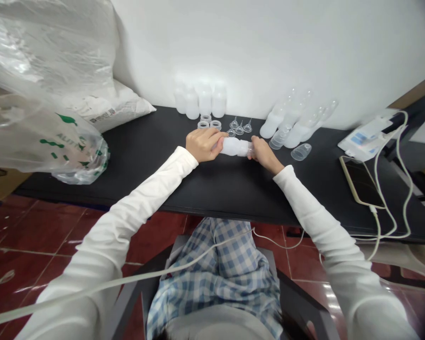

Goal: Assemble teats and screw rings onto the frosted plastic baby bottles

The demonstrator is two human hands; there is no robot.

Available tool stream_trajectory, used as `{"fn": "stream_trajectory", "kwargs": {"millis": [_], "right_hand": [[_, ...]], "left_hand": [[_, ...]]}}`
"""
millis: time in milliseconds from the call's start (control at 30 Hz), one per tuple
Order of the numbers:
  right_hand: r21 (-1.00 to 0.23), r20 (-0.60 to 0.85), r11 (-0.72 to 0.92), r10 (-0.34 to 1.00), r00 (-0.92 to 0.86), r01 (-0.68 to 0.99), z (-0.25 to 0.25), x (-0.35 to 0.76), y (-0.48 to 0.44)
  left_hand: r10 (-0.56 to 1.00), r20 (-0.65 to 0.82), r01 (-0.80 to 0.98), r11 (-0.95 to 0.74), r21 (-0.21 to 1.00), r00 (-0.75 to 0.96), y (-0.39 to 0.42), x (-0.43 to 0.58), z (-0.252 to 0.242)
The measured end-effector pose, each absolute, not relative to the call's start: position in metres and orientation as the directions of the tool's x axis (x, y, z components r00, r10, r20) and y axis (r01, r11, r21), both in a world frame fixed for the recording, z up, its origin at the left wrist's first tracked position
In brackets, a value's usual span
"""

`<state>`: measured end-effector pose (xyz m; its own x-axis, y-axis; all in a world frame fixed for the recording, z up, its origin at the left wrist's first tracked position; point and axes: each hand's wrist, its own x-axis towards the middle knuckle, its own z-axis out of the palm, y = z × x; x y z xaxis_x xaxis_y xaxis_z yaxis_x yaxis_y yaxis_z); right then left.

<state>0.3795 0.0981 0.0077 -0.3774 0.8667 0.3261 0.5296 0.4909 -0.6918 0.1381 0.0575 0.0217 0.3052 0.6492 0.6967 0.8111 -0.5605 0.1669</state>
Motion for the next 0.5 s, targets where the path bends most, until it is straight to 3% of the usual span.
{"fn": "stream_trajectory", "kwargs": {"millis": [67,133,233,300,400,500], "right_hand": [[-0.758,0.274,0.398,0.913,-0.301,0.517,0.010,0.375,0.096],[-0.765,0.342,0.401,0.916,-0.210,0.505,0.013,0.371,0.091],[-0.599,0.586,0.578,0.788,-0.189,0.554,0.019,0.371,0.082],[-0.446,0.659,0.676,0.691,-0.295,0.587,0.021,0.375,0.080],[-0.298,0.620,0.734,0.635,-0.461,0.611,0.021,0.382,0.079],[-0.299,0.590,0.695,0.673,-0.446,0.654,0.019,0.380,0.077]], "left_hand": [[0.654,0.712,0.810,-0.547,0.213,0.255,0.056,0.139,0.026],[0.677,0.713,0.793,-0.530,0.301,0.182,0.058,0.140,0.026],[0.767,0.638,0.713,-0.486,0.506,0.069,0.068,0.140,0.019],[0.848,0.527,0.620,-0.444,0.647,0.058,0.079,0.141,0.010],[0.936,0.335,0.507,-0.344,0.791,0.112,0.091,0.143,-0.003],[0.943,0.300,0.466,-0.333,0.820,0.146,0.091,0.143,-0.008]]}}
